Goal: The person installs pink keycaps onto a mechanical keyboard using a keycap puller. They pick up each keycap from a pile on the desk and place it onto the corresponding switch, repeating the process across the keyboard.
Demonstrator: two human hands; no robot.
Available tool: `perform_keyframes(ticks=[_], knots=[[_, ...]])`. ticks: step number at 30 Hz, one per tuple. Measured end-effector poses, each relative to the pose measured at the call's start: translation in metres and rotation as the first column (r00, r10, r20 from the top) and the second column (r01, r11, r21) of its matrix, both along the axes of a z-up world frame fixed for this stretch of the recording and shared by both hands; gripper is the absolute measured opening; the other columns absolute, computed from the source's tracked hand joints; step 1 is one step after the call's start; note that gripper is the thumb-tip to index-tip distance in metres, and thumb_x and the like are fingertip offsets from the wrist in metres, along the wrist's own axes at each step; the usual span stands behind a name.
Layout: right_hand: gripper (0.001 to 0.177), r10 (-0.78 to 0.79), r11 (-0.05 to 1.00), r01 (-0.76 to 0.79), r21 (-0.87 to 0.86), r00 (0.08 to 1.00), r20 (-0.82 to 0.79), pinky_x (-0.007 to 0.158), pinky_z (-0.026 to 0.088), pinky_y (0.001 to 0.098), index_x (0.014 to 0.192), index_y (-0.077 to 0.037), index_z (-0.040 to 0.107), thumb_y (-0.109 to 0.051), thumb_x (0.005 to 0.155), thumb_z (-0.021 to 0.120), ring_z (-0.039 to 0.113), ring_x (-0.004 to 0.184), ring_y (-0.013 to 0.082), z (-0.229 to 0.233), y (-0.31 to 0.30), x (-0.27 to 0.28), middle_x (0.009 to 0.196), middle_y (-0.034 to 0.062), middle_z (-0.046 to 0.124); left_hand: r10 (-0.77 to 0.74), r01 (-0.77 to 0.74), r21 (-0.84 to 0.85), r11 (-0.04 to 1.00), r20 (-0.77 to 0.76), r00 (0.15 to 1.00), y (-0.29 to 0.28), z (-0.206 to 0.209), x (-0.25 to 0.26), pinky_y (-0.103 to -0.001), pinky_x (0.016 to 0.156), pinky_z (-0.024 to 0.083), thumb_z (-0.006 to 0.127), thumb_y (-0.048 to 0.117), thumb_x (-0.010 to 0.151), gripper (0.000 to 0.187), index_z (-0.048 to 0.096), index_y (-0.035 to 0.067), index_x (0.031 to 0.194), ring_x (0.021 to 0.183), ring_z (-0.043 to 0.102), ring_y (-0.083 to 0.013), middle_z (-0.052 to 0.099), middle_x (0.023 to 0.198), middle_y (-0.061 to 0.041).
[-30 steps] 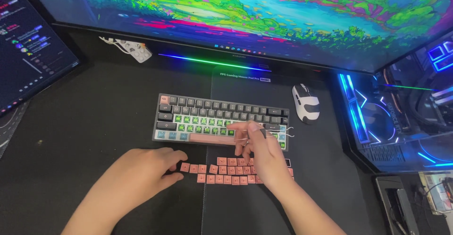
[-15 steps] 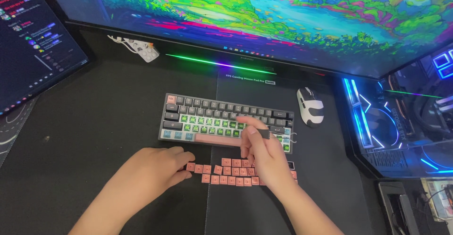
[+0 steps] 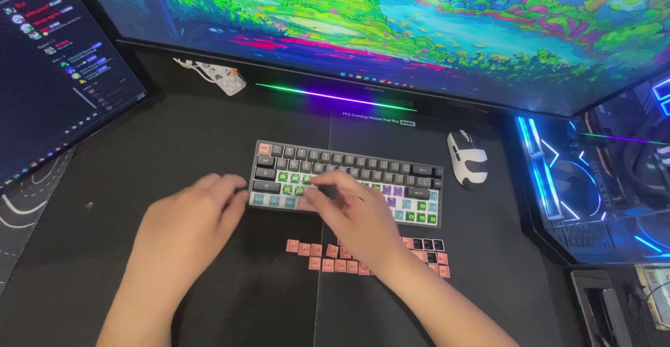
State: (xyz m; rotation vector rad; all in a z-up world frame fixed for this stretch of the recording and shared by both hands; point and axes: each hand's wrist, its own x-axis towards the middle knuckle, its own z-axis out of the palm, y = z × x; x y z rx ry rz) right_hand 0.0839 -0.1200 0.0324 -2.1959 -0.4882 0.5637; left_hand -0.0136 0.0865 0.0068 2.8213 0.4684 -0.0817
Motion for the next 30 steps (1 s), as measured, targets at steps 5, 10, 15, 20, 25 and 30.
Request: perform_keyframes(ticks=[5,10,15,20,25,30], knots=[[0.033,0.035,0.997,-0.044,0.069,0.99,0.133,0.056,0.045,0.0237,0.114,-0.016,0.07,-0.042,0.098,0.057,0.078,0.066,0.0127,-0.017,0.027,0.009,0.047,-0.0016,0.058,0.124,-0.124,-0.009,0.992,0.021,0.992,0.003,-0.006,0.002,-0.045,0.051,0.052,0.048,0.038,0.104,0.026,0.067,0.026,0.116,0.073,0.072,-0.0286,0.071,0.097,0.005],[0.028,0.08,0.995,-0.085,0.047,0.993,0.089,0.056,0.038,0.0283,0.105,-0.011,0.067,-0.036,0.1,0.057,0.056,0.048,0.0103,-0.029,0.054,0.016,0.063,-0.0033,0.068,0.193,-0.194,-0.032,0.98,-0.031,0.981,0.003,0.0,0.003,-0.049,0.06,0.053,0.045,0.041,0.104,0.028,0.067,0.026,0.113,0.081,0.072,-0.0335,0.072,0.1,0.003],[0.016,0.127,0.991,-0.096,-0.09,0.536,0.835,0.047,0.053,0.0385,0.1,-0.011,0.059,-0.026,0.101,0.063,0.067,0.046,0.0286,-0.063,0.079,0.005,0.054,0.01,0.064,0.173,-0.172,-0.034,0.985,0.028,0.985,0.003,0.012,0.003,-0.039,0.057,0.062,0.053,0.034,0.104,0.033,0.076,0.013,0.115,0.072,0.077,-0.0292,0.075,0.08,-0.008],[0.007,0.24,0.964,0.064,-0.256,0.188,0.952,0.048,0.051,0.0269,0.095,-0.013,0.055,-0.02,0.095,0.059,0.062,0.046,0.0167,-0.084,0.096,0.001,0.056,-0.0023,0.055,0.173,-0.165,-0.073,0.984,0.135,0.976,0.001,0.007,0.003,-0.045,0.061,0.063,0.057,0.03,0.102,0.03,0.074,0.01,0.118,0.076,0.077,-0.0346,0.075,0.093,-0.012],[0.011,0.261,0.96,0.052,-0.275,0.19,0.946,0.049,0.053,0.0258,0.094,-0.015,0.053,-0.023,0.093,0.06,0.065,0.052,0.0143,-0.093,0.096,0.002,0.067,-0.0033,0.06,0.113,-0.101,-0.069,0.992,0.216,0.97,-0.009,0.006,0.007,-0.05,0.067,0.063,0.063,0.027,0.097,0.029,0.074,0.008,0.116,0.085,0.076,-0.0396,0.074,0.108,-0.013],[0.035,0.207,0.968,-0.133,-0.213,0.904,0.374,0.067,0.057,0.0566,0.123,-0.003,0.044,-0.033,0.111,0.029,0.073,0.073,0.0512,-0.045,0.086,0.012,0.075,0.0261,0.07,0.013,0.024,-0.16,0.987,0.224,0.975,-0.011,-0.004,0.014,-0.049,0.081,0.061,0.063,0.026,0.098,0.04,0.068,0.003,0.131,0.106,0.072,-0.0401,0.069,0.125,-0.016]])
